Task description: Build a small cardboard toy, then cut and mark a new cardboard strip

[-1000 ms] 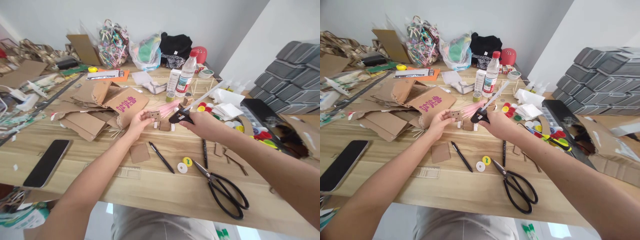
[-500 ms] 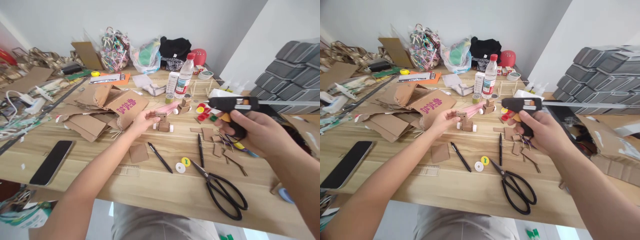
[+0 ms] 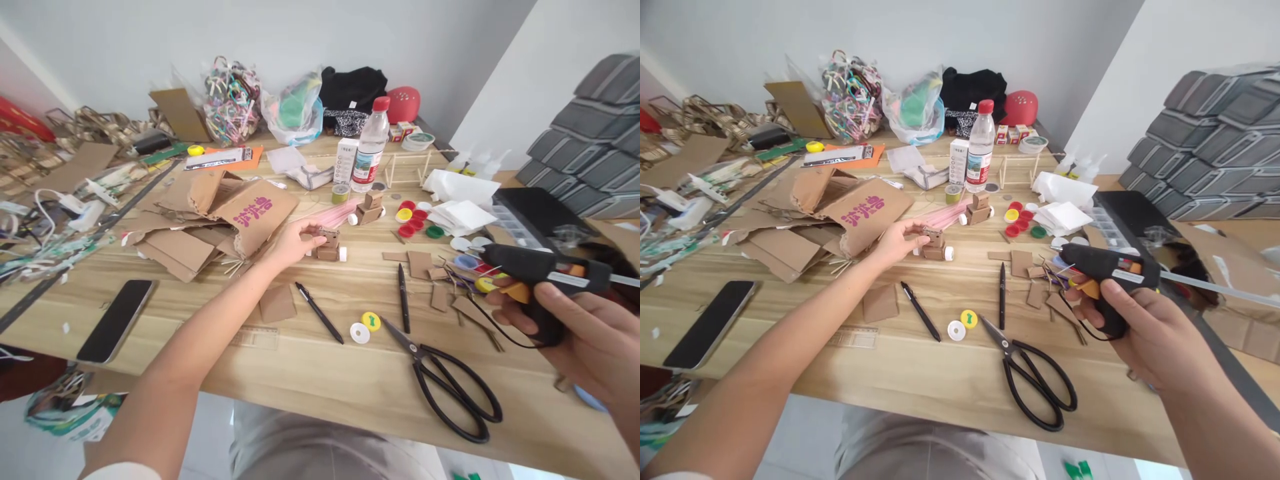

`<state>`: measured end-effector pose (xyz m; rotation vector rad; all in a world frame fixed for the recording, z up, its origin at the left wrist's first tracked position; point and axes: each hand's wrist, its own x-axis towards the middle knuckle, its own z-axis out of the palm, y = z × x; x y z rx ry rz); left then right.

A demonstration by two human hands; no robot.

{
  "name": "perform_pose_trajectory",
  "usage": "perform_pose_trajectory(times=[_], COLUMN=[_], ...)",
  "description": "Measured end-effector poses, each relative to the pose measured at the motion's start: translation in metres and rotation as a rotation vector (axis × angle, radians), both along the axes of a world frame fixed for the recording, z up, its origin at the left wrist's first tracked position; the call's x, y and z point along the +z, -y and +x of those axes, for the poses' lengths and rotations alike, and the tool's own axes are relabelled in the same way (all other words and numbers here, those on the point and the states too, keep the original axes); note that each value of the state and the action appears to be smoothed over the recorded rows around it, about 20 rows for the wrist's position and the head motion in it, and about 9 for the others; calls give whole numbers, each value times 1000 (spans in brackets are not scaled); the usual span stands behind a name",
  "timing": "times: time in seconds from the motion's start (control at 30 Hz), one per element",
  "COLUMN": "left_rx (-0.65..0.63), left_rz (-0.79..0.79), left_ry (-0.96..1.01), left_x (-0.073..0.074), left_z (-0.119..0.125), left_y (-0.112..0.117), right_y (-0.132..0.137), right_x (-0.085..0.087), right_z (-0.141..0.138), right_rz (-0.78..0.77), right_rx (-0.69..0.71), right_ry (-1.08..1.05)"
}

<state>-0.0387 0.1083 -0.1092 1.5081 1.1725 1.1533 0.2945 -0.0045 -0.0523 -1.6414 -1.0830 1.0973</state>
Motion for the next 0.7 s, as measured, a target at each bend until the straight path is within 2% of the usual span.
perform_pose_trajectory(times=[0.13,0.27,0.37,0.7], left_rx=[46,40,43,49], left_rz=[-28,-24,-22,25], left_ry=[60,72,55,11], left_x=[-3,-5,-5,-7], left_z=[-1,0,1,0], left_y=[3,4,3,5], right_y=[0,-2,-3,-5], right_x=[-8,-14,-12,-8], right_z=[3,-2,-9,-21], right_rz=[-14,3,-2,-42], right_rx=[70,42,15,69], right_ry=[-30,-63,-88,-54])
